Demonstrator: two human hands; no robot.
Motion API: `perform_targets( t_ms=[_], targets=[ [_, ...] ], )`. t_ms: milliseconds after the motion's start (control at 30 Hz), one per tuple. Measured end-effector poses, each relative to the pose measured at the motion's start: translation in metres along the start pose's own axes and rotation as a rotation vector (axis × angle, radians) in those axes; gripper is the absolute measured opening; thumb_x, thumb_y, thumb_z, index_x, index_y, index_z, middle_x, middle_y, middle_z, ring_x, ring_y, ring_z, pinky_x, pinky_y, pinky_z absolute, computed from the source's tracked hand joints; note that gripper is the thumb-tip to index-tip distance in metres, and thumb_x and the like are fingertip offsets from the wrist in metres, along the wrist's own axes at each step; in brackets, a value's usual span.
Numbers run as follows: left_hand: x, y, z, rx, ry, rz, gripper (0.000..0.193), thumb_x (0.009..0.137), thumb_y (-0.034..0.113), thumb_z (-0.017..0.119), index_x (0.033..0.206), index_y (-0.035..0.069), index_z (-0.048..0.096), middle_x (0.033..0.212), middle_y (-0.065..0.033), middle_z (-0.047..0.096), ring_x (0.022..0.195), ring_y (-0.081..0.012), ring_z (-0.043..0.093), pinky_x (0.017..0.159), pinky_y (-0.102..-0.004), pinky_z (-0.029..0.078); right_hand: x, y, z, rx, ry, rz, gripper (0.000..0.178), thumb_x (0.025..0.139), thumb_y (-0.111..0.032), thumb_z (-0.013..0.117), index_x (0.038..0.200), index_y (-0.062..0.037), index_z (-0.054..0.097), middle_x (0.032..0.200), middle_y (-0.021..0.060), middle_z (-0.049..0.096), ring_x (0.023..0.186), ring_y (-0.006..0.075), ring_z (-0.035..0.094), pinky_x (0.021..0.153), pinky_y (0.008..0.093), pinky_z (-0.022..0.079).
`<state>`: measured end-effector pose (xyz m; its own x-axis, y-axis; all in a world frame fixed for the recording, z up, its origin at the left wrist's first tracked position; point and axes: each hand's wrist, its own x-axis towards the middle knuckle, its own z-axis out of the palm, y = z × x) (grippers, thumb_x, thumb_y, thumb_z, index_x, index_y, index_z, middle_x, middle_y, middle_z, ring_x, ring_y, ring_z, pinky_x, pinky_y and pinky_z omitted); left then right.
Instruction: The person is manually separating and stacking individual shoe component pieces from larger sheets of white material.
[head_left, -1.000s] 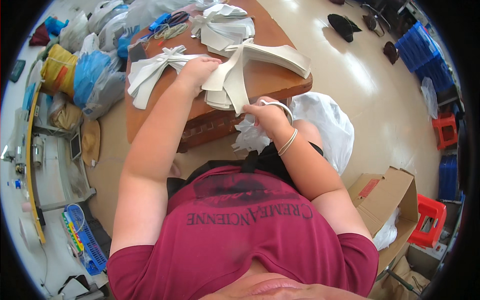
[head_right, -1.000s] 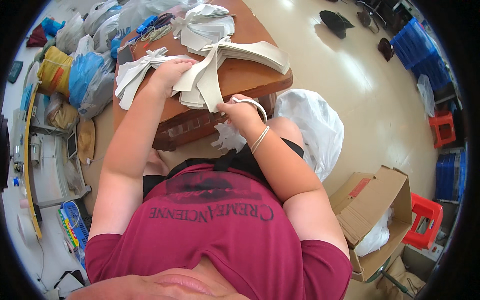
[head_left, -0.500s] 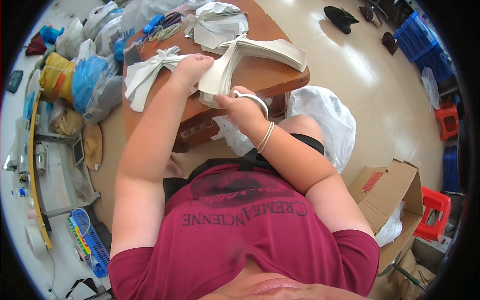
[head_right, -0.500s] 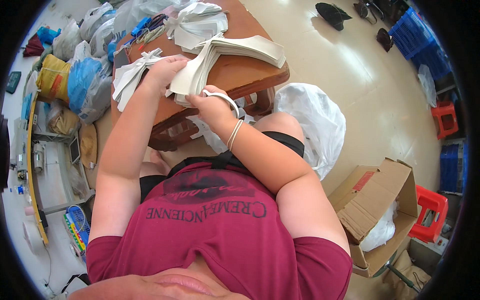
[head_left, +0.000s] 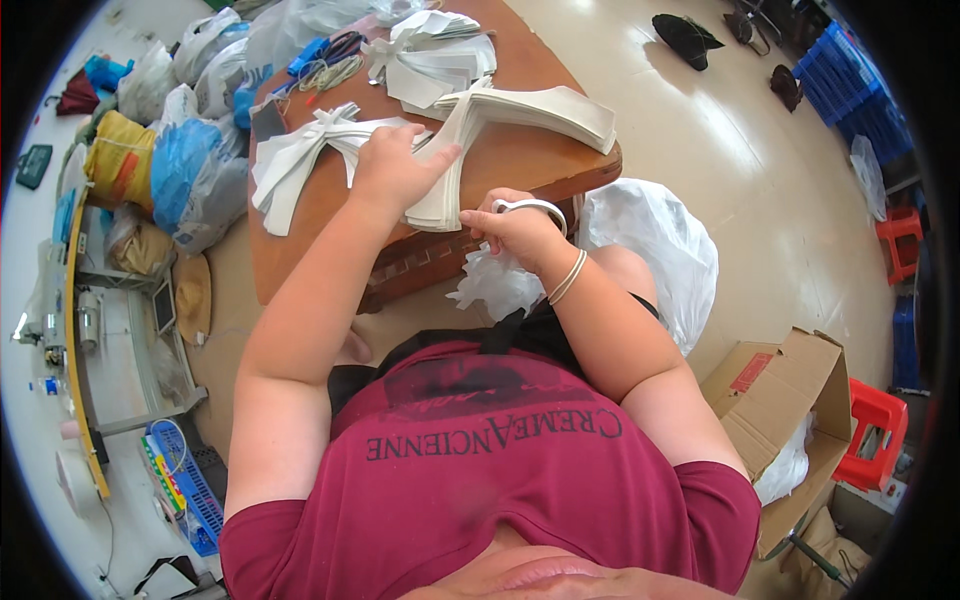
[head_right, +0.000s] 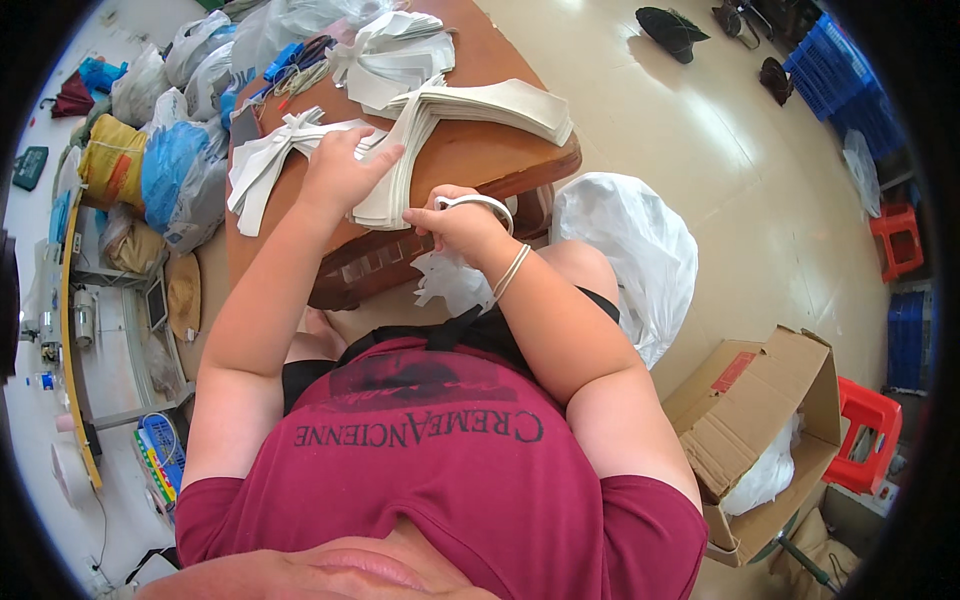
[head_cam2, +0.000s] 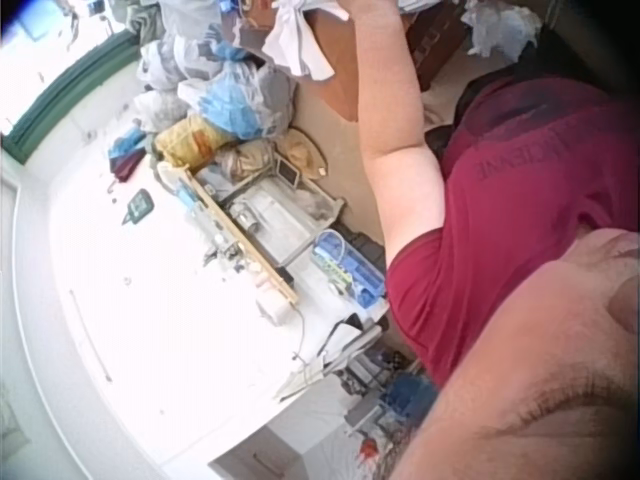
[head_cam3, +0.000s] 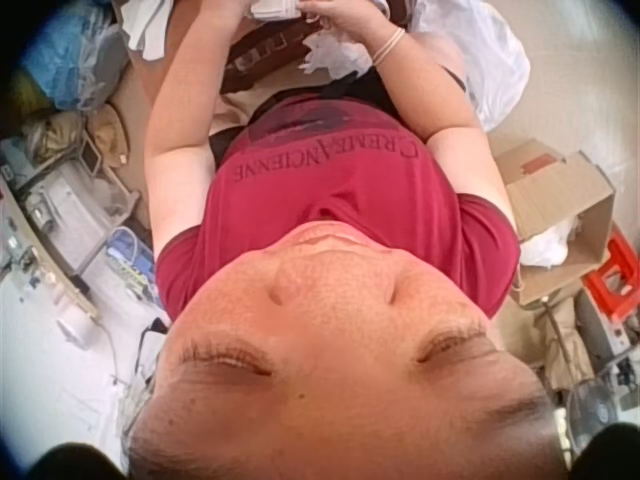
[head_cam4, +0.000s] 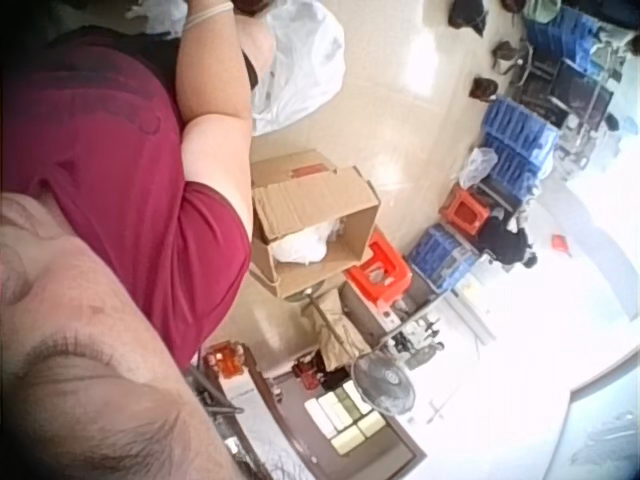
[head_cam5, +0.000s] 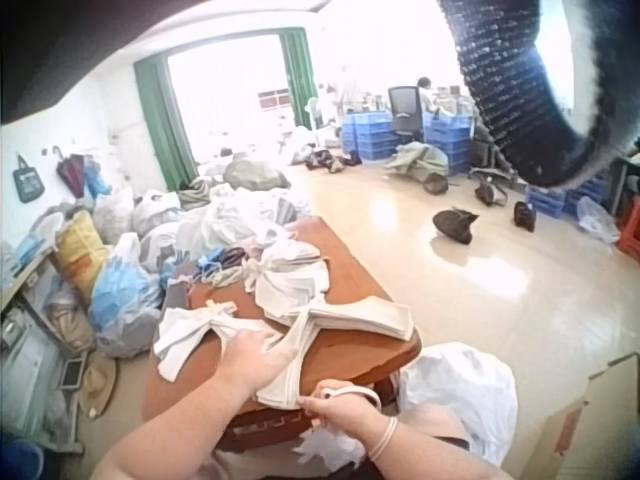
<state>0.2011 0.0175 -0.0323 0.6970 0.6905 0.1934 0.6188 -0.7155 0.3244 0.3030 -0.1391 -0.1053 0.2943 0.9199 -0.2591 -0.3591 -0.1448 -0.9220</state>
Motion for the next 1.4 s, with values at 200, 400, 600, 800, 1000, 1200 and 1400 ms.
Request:
perform_targets(
  t_ms=[200, 400, 600, 800, 1000, 1200, 1400],
  targets=[
    [0.035, 0.018, 0.008, 0.102, -0.167, -0.083, 0.08, 0.072, 0.066, 0.063, 0.124, 0.005, 0.058, 0.121, -0.0157, 0.061, 0.112, -0.0305, 0.058, 0.096, -0.0447, 0.041, 0.003, 0.007, 0.002, -0.059, -0.015, 0.039, 0.028, 0.082, -0.025, 0.072, 0.072, -0.0056, 0.055, 0.066, 0.006, 0.063, 0.047, 0.012, 0.051, 0.044, 0.0276, 0.042],
    [0.059, 0.024, 0.02, 0.298, -0.294, -0.083, 0.054, 0.073, 0.054, 0.065, 0.091, 0.003, 0.072, 0.087, -0.0181, 0.069, 0.085, -0.0304, 0.067, 0.077, -0.0408, 0.051, -0.002, -0.006, 0.005, -0.288, -0.069, 0.094, 0.028, 0.083, -0.028, 0.068, 0.076, -0.0021, 0.06, 0.067, 0.0072, 0.063, 0.05, 0.0156, 0.056, 0.045, 0.0304, 0.046],
    [0.065, 0.026, 0.014, 0.239, -0.398, -0.043, 0.051, 0.076, 0.051, 0.065, 0.085, 0.001, 0.071, 0.077, -0.0183, 0.068, 0.075, -0.0316, 0.067, 0.073, -0.0398, 0.051, 0.0, -0.006, 0.002, -0.378, -0.113, 0.091, 0.03, 0.083, -0.031, 0.065, 0.08, -0.0017, 0.063, 0.068, 0.0093, 0.064, 0.056, 0.0201, 0.061, 0.052, 0.0332, 0.052],
    [0.068, 0.048, -0.006, 0.53, -0.35, 0.063, 0.056, 0.075, 0.056, 0.067, 0.092, 0.003, 0.071, 0.085, -0.0159, 0.069, 0.079, -0.0302, 0.066, 0.076, -0.0397, 0.051, -0.008, -0.012, 0.004, -0.657, -0.19, 0.024, 0.034, 0.081, -0.035, 0.061, 0.094, -0.0046, 0.069, 0.094, 0.0181, 0.067, 0.089, 0.0355, 0.065, 0.079, 0.0427, 0.05],
    [0.082, 0.087, 0.006, 0.456, -0.151, 0.467, 0.059, 0.073, 0.047, 0.073, 0.118, 0.01, 0.062, 0.108, -0.0134, 0.067, 0.101, -0.0294, 0.063, 0.088, -0.0374, 0.048, -0.006, 0.004, 0.009, -1.012, -0.415, -0.128, 0.033, 0.083, -0.034, 0.059, 0.093, -0.0047, 0.071, 0.097, 0.0188, 0.067, 0.094, 0.0352, 0.064, 0.081, 0.0427, 0.051],
    [0.107, 0.11, 0.052, 0.313, -0.273, 0.696, 0.092, 0.066, 0.031, 0.082, 0.143, 0.011, 0.036, 0.124, -0.018, 0.059, 0.117, -0.0313, 0.054, 0.096, -0.0368, 0.044, -0.007, 0.012, 0.011, -1.126, -0.558, -0.175, 0.035, 0.081, -0.033, 0.061, 0.096, -0.0023, 0.071, 0.1, 0.0204, 0.067, 0.095, 0.0371, 0.064, 0.083, 0.0434, 0.051],
    [0.13, 0.11, 0.068, 0.03, -0.549, 0.523, 0.084, 0.064, 0.025, 0.083, 0.137, 0.009, 0.044, 0.124, -0.0183, 0.059, 0.115, -0.0336, 0.055, 0.097, -0.038, 0.044, -0.004, 0.013, 0.008, -1.111, -0.635, -0.137, 0.038, 0.081, -0.034, 0.063, 0.097, -0.0012, 0.071, 0.099, 0.0198, 0.067, 0.094, 0.0363, 0.064, 0.082, 0.0432, 0.051]
  ],
)
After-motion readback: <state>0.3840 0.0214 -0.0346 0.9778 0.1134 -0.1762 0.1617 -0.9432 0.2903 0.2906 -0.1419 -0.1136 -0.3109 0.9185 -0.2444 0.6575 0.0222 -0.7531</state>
